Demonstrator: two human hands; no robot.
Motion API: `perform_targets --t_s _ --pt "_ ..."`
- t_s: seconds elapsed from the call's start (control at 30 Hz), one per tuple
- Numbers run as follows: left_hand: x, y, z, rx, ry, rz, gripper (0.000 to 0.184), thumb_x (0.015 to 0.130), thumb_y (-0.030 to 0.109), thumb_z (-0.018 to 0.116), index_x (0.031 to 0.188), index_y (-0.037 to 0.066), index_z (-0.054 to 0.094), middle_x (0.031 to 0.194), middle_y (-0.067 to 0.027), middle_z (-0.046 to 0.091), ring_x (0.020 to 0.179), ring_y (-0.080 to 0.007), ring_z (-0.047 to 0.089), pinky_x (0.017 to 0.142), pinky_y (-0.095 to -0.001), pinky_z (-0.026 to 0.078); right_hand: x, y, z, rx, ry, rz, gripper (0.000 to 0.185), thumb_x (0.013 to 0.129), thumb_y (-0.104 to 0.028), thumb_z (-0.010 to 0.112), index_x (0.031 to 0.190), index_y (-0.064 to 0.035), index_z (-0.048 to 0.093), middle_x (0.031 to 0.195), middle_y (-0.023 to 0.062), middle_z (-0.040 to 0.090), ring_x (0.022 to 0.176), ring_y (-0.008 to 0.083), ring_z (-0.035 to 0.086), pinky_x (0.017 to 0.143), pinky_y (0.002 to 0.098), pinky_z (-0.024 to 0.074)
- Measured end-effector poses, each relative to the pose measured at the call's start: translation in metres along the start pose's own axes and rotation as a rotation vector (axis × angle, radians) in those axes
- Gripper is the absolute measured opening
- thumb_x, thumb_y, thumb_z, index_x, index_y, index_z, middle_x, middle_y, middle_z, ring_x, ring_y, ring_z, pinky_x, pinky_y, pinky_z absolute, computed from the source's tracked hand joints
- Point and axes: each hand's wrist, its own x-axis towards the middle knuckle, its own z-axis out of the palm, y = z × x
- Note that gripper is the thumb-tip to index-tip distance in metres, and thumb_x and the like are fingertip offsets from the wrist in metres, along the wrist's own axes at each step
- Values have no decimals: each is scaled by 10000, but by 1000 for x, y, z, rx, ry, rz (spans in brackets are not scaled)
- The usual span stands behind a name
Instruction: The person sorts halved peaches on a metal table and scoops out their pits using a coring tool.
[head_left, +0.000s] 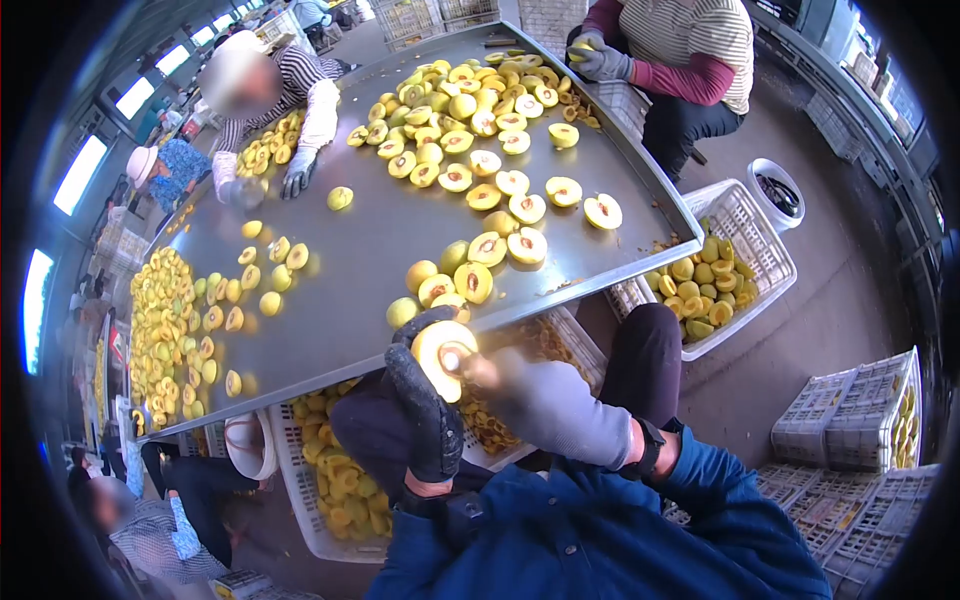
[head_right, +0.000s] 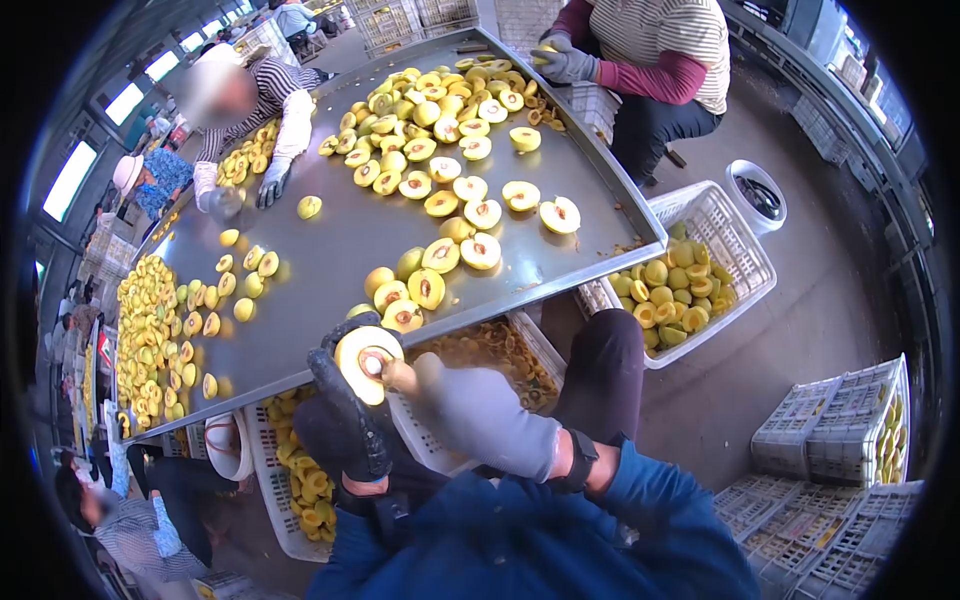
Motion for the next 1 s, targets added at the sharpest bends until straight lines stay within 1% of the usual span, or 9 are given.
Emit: perform_targets --t_s 0.2,0.23,0.33,0.4,0.6,0.73,0.87,0.93,1.0 --pt "18 7 11 140 -29 16 462 1058 332 309 1192 -21 576 1153 -127 620 1068 -232 589 961 -362 459 1 18 7 96 -234 175 275 959 -231 516 1213 -128 538 749 60 534 497 225 600 393 339 448" --pt "20 5 13 176 -26 28 451 1057 323 316 1150 -21 592 1107 -118 634 1032 -226 600 938 -358 470 2 17 4 -49 -144 -14 303 964 -237 542 1213 -64 546 745 78 609 545 195 634 445 310 480" --pt "35 -20 0 170 -230 -26 502 1057 379 323 1180 -39 573 1091 -133 654 971 -221 628 906 -354 499 4 27 -9 988 -382 414 313 943 -215 565 1189 -21 566 775 74 640 593 132 633 507 270 494" --pt "42 -34 2 9 -321 -172 654 1047 514 244 1209 -31 568 1116 -155 650 972 -237 641 909 -352 509 -1 28 -7 1098 -370 523 320 913 -194 581 1163 5 586 839 32 624 697 85 606 602 248 491" --pt "12 -30 32 -183 87 -122 488 1043 370 369 1182 -40 594 1115 -134 651 1026 -227 618 943 -349 486 -4 17 -18 1222 -472 674 357 904 -231 610 1173 3 594 895 45 646 842 122 614 745 294 504" --pt "5 -26 9 -22 -19 -32 568 1035 459 371 1115 -45 620 1074 -140 667 992 -233 632 913 -357 500 1 6 -12 426 -488 489 270 905 -230 601 1068 -16 597 795 124 637 794 184 644 722 333 503" --pt "10 -28 4 -4 -50 -6 609 1018 502 372 1028 -39 651 984 -122 692 911 -237 656 856 -369 524 -16 8 20 1000 -206 282 241 915 -281 581 937 -41 573 710 196 644 655 358 662 619 446 517" --pt "16 -3 -3 135 -224 13 637 1007 531 380 977 -40 663 956 -125 696 902 -245 661 845 -372 528 -5 7 -2 460 -416 366 255 925 -279 551 937 -27 587 772 207 647 716 313 663 680 412 510" --pt "26 8 -9 183 -343 39 642 1000 544 393 942 -33 669 937 -129 697 886 -255 663 832 -369 526 -4 9 4 445 -433 337 301 940 -308 556 999 -19 617 761 220 641 698 312 639 693 405 504"
